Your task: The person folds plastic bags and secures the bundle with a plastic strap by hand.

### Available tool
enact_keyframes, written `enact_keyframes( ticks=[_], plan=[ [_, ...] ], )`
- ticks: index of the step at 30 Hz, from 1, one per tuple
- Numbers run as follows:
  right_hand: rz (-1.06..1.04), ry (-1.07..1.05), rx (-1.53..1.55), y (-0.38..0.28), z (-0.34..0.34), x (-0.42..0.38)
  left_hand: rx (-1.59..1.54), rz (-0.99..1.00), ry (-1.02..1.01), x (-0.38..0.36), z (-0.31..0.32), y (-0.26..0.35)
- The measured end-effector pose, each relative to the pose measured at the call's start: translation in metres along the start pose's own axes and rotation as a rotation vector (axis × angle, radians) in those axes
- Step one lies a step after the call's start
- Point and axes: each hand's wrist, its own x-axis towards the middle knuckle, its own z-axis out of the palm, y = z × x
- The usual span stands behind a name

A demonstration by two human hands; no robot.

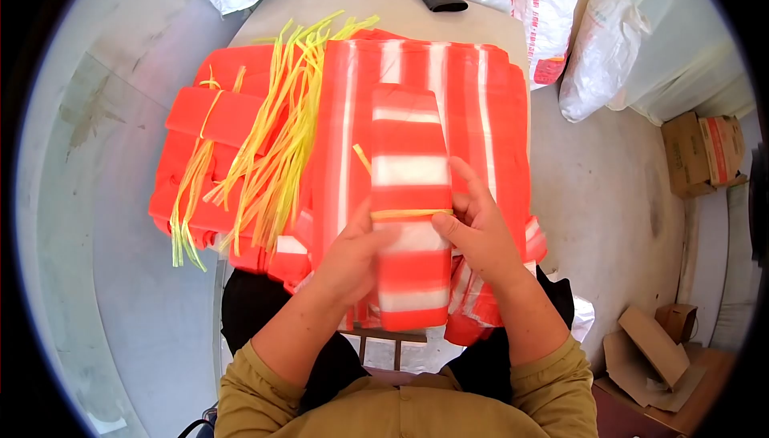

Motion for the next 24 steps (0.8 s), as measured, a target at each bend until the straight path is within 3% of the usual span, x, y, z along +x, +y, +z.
enact_keyframes(
  ticks=[8,14,24],
  plan=[
    [0.003,0.019,0.158,0.004,0.000,-0.001,0.088,-0.006,0.064,0.003,0.003,-0.006],
    [0.027,0.064,0.174,-0.002,0.000,-0.002,0.246,0.040,-0.009,0.006,0.001,-0.013],
    [-0.026,0.039,0.234,0.004,0.001,-0.002,0.073,0.013,0.002,0.007,-0.002,-0.011]
  ],
)
